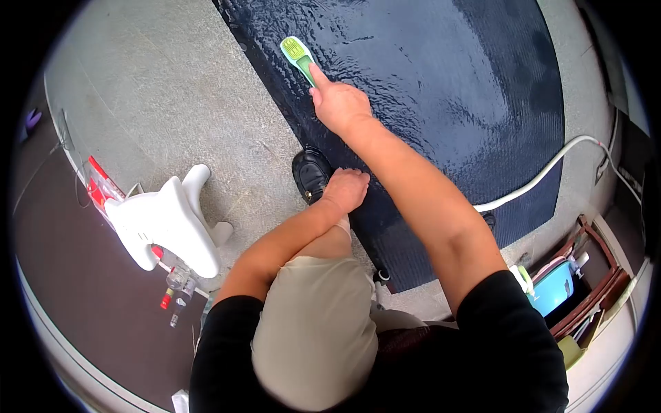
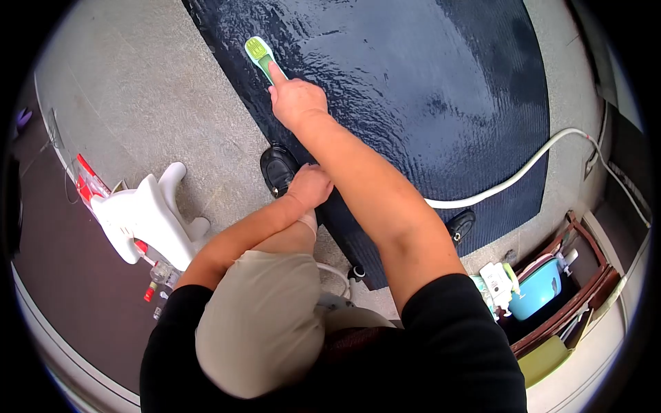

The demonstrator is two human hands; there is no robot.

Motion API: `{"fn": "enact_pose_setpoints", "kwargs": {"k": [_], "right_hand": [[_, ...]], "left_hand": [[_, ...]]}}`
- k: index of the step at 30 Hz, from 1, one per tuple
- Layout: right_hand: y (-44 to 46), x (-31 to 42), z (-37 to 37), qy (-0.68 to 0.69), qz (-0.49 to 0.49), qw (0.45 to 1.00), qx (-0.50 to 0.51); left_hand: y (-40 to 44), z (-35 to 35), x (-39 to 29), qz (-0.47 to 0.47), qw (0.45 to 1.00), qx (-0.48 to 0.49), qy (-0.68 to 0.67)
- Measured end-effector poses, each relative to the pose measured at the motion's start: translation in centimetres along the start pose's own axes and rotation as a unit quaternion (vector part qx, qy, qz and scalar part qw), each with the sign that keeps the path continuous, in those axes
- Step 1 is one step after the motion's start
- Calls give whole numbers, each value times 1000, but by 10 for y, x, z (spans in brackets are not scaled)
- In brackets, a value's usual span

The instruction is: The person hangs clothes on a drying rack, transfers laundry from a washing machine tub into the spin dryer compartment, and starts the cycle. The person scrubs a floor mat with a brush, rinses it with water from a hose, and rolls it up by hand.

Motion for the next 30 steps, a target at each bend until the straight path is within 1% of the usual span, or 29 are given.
{"fn": "enact_pose_setpoints", "kwargs": {"k": [1, 2, 4, 5, 6, 8, 9, 10, 12, 14, 15, 17, 18, 19, 20, 21, 22, 24, 25, 26, 27, 28, 30], "right_hand": [[-22, -10, 13, -12, -22, 1000, -1], [-50, -15, 12, -24, -17, 998, 54], [-102, -44, 43, -73, -45, 995, 52], [-121, -46, 42, -75, -38, 993, 78], [-123, -45, 43, -73, -33, 993, 85], [-106, -40, 42, -79, -38, 994, 65], [-86, -34, 39, -65, -49, 996, 26], [-62, -24, 32, -61, -45, 997, 7], [-21, -5, 12, -70, -29, 997, 1], [-6, -8, 4, -58, -15, 998, -21], [-15, -15, 8, -46, -11, 998, -31], [-61, -40, 21, -38, 41, 998, -14], [-92, -66, 35, -43, 34, 998, -24], [-128, -88, 42, -79, 38, 996, -13], [-162, -110, 47, -88, 48, 995, -9], [-190, -131, 48, -89, 63, 994, 5], [-199, -146, 46, -98, 83, 992, 0], [-219, -168, 39, -72, 106, 987, -101], [-215, -173, 30, -45, 113, 976, -179], [-211, -185, 27, -6, 151, 961, -233], [-213, -192, 23, 9, 217, 953, -213], [-218, -198, 19, 26, 278, 941, -189], [-242, -221, 31, 55, 317, 933, -161]], "left_hand": [[2, 1, 1, 9, 1000, -19, 4], [3, -3, -1, 9, 1000, -24, 3], [3, -7, -3, -81, 993, 74, -34], [1, 4, 3, -77, 996, 50, -19], [-2, 5, 1, -78, 995, 58, -24], [2, -2, -2, -72, 995, 68, -24], [4, -3, -3, -59, 997, 52, -23], [4, -5, -4, -56, 997, 49, -21], [3, -6, -5, -39, 998, 47, 14], [2, -3, -3, -34, 999, 31, 9], [1, -3, -2, -26, 1000, 16, 2], [-1, -4, 0, -22, 1000, 11, -11], [1, -3, -1, -16, 999, 8, -29], [3, -9, -6, -30, 998, 38, -27], [2, -8, -6, -28, 998, 42, -24], [1, -8, -7, -15, 999, 22, -20], [0, -8, -8, 1, 999, 19, -33], [1, 0, -13, 52, 996, 62, -43], [5, 6, -24, 61, 995, 65, -50], [9, 10, -31, 104, 985, 134, -37], [12, 13, -35, 146, 968, 203, -19], [16, 15, -43, 173, 958, 226, -43], [22, 19, -57, 117, 950, 257, -135]]}}
Point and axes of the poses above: each hand's wrist, its own y-axis towards the middle knuckle, its own z-axis out of the palm, x = y × z, the point moved 2 cm from there along y, towards the middle knuckle, and after that the axes turned 3 degrees about -y, right-handed, at the moved point
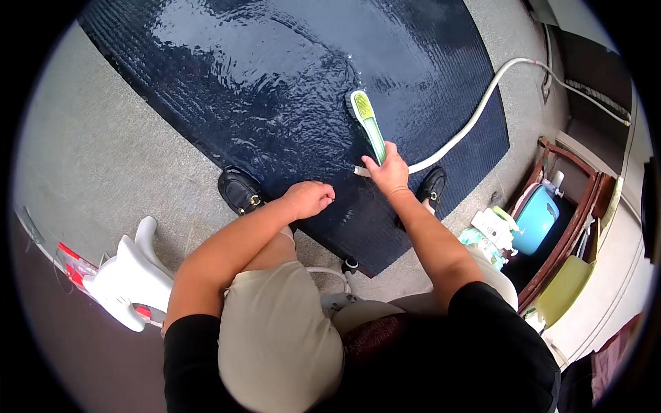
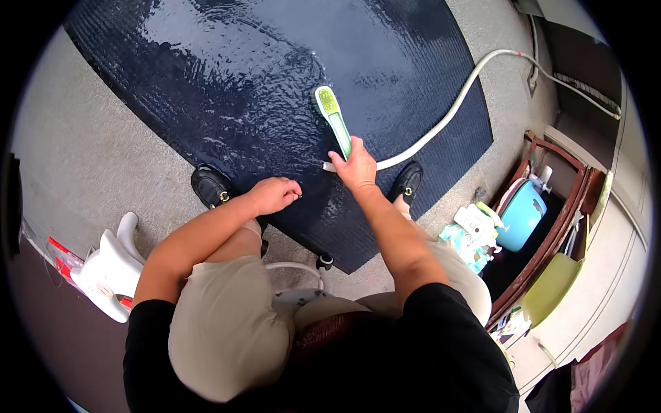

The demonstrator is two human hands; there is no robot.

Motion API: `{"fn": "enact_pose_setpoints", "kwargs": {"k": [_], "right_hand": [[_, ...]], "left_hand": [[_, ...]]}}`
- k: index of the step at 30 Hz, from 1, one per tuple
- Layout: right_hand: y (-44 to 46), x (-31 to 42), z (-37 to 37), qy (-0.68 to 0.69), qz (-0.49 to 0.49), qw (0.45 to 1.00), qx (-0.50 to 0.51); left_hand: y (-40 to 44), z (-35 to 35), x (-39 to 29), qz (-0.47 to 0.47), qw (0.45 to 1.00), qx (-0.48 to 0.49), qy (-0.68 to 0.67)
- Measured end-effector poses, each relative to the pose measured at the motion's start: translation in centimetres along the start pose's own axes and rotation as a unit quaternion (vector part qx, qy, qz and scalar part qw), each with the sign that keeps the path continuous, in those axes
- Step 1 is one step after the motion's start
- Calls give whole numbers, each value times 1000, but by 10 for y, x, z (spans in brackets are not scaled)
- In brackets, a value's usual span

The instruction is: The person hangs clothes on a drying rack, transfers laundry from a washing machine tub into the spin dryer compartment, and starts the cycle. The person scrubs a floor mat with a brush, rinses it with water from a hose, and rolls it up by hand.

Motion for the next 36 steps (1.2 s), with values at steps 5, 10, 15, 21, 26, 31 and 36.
{"fn": "enact_pose_setpoints", "kwargs": {"k": [5, 10, 15, 21, 26, 31, 36], "right_hand": [[-27, -80, 31, 6, -154, 988, -31], [-11, -62, 21, -112, -112, 987, 29], [-15, 16, 14, -42, -133, 987, 76], [-61, 45, 45, 122, -16, 983, 139], [-56, 46, 37, -40, -108, 987, 109], [40, 123, 32, -160, -192, 965, 81], [16, 106, 35, -113, -225, 962, 103]], "left_hand": [[-7, 14, 16, -50, 995, -17, -83], [-9, 25, 34, -87, 971, -7, -223], [16, 9, 5, -249, 824, 0, -508], [12, 19, 0, -311, 616, -170, -704], [12, 37, 13, -321, 662, -176, -654], [17, 32, -10, -275, 686, -126, -661], [19, 24, -10, -224, 695, -157, -665]]}}
Point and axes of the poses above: each hand's wrist, its own y-axis towards the middle knuckle, its own z-axis out of the palm, x = y × z, the point moved 2 cm from there along y, towards the middle knuckle, and after that the axes turned 3 degrees about -y, right-handed, at the moved point
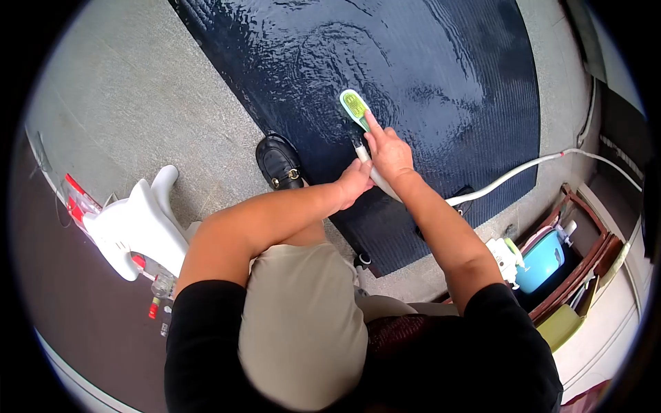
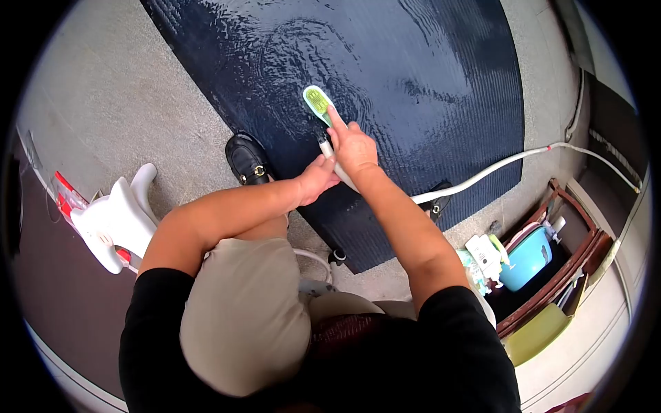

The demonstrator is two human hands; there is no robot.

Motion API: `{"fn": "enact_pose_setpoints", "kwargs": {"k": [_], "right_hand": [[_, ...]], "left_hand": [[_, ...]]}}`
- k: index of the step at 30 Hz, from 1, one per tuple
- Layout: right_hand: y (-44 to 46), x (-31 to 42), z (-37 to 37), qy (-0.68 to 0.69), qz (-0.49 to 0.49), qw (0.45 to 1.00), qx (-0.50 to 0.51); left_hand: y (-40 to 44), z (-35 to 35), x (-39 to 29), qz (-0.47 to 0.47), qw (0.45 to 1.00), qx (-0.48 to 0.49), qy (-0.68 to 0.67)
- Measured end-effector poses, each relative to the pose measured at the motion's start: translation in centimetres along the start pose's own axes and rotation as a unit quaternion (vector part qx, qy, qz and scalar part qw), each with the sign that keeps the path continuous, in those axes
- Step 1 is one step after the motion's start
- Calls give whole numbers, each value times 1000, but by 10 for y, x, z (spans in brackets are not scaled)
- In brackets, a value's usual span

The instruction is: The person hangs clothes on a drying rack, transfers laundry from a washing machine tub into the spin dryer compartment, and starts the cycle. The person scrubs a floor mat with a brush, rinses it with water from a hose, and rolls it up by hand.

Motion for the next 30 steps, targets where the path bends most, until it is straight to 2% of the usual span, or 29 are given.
{"fn": "enact_pose_setpoints", "kwargs": {"k": [2, 5, 7, 12, 14, 17, 20, 22, 24, 26, 28, 30], "right_hand": [[-38, -29, 22, -40, -22, 998, 36], [-52, -50, 31, -55, -83, 995, 9], [-17, -35, 16, -62, -111, 992, -15], [110, 57, -27, -18, -62, 994, -88], [144, 79, -45, 4, -42, 995, -92], [129, 62, -42, 4, -45, 996, -72], [51, -8, -14, -26, -51, 998, -34], [-11, -70, 12, -67, -59, 995, -36], [-53, -98, 9, -69, -16, 997, -17], [-52, -109, 12, -70, -11, 997, -13], [-11, -81, -3, -81, -37, 994, -60], [40, -43, -18, -59, -8, 996, -68]], "left_hand": [[-2, -2, 0, 8, 1000, -9, -3], [-8, -4, 2, -27, 999, -27, 37], [-6, 0, -3, 4, 1000, -10, 27], [6, -2, 2, 10, 998, 19, 59], [20, -7, 7, 108, 991, 26, 72], [9, -3, -13, 81, 997, -3, -4], [-8, 4, -33, 62, 996, -22, -65], [-3, 2, -25, 75, 995, -20, -59], [-2, 2, -15, 82, 997, 16, 3], [-5, 7, -3, 59, 998, 20, 2], [-3, 11, 0, 60, 996, 54, 36], [3, 17, 5, 72, 991, 71, 84]]}}
Point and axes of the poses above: each hand's wrist, its own y-axis towards the middle knuckle, its own z-axis out of the palm, x = y × z, the point moved 2 cm from there along y, towards the middle knuckle, and after that the axes turned 3 degrees about -y, right-handed, at the moved point
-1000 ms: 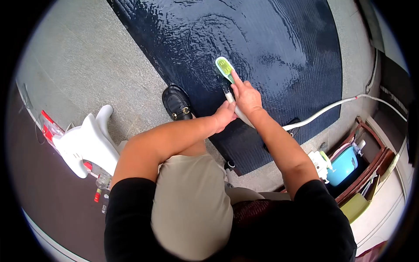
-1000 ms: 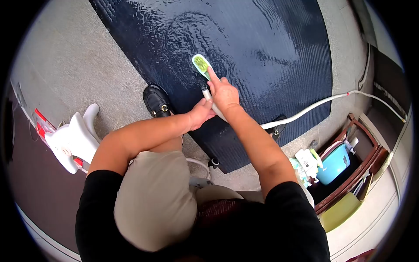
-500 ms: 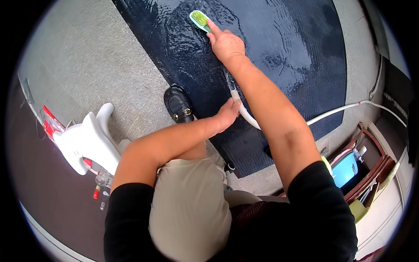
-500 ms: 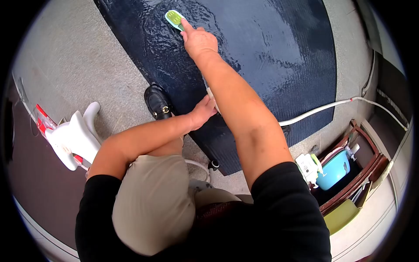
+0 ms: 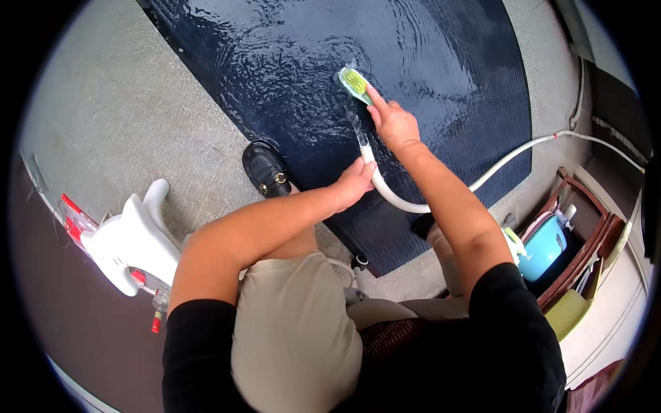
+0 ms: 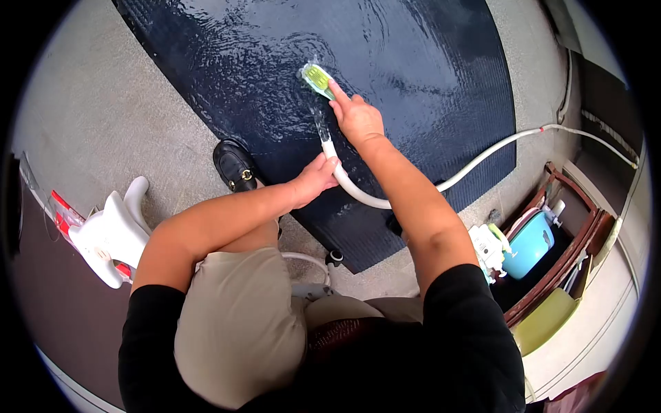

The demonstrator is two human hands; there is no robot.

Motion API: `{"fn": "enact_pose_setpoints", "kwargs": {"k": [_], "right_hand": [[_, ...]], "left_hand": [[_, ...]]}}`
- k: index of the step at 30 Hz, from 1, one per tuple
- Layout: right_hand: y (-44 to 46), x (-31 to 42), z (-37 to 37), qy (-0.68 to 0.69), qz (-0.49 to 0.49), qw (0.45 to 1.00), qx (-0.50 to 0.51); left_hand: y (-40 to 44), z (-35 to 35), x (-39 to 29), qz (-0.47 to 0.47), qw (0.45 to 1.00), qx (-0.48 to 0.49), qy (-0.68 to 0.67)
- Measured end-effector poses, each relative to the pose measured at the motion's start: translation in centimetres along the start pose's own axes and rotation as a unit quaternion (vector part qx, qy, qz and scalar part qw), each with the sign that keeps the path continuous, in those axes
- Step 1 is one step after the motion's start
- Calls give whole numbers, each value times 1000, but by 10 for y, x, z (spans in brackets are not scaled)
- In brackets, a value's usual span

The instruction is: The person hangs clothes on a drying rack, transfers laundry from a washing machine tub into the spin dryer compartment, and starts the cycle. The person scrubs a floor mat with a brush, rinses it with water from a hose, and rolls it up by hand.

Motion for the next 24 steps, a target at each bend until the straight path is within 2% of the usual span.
{"fn": "enact_pose_setpoints", "kwargs": {"k": [2, 5, 7, 9, 10, 11, 12, 14, 16, 18, 20, 21, 24], "right_hand": [[42, 35, -23, 34, 18, 999, 25], [48, 50, -28, 105, 42, 992, 57], [20, 36, -16, 180, 4, 981, 75], [-19, 18, -7, 238, 61, 957, 155], [-37, -3, 16, 270, 74, 947, 158], [-53, -14, 21, 202, 21, 975, 91], [-63, -12, 19, 196, -15, 979, 51], [-68, -3, 27, 127, -102, 982, 95], [-45, 38, 19, 58, -164, 978, 116], [-3, 79, 13, 6, -212, 973, 90], [45, 121, 3, 6, -214, 975, 58], [71, 142, -6, 24, -195, 978, 69], [139, 193, -27, 88, -117, 989, 6]], "left_hand": [[-13, 9, -14, -1, 1000, -8, 21], [-24, 0, -35, 5, 995, -85, -56], [-20, -18, -39, 35, 988, -114, -99], [-20, -31, -44, 76, 973, -154, -156], [-19, -36, -41, 79, 973, -156, -154], [-16, -43, -34, 68, 974, -154, -150], [-18, -46, -31, 57, 975, -153, -148], [-24, -49, -22, 31, 974, -162, -157], [-20, -61, -20, 98, 972, -175, -123], [-14, -76, -18, 125, 961, -210, -127], [-12, -91, -13, 125, 973, -182, -69], [-17, -93, -9, 116, 970, -190, -98], [-15, -99, -7, 138, 962, -210, -102]]}}
Point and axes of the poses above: each hand's wrist, its own y-axis towards the middle knuckle, its own z-axis out of the palm, x = y × z, the point moved 2 cm from there along y, towards the middle knuckle, and after that the axes turned 3 degrees about -y, right-handed, at the moved point
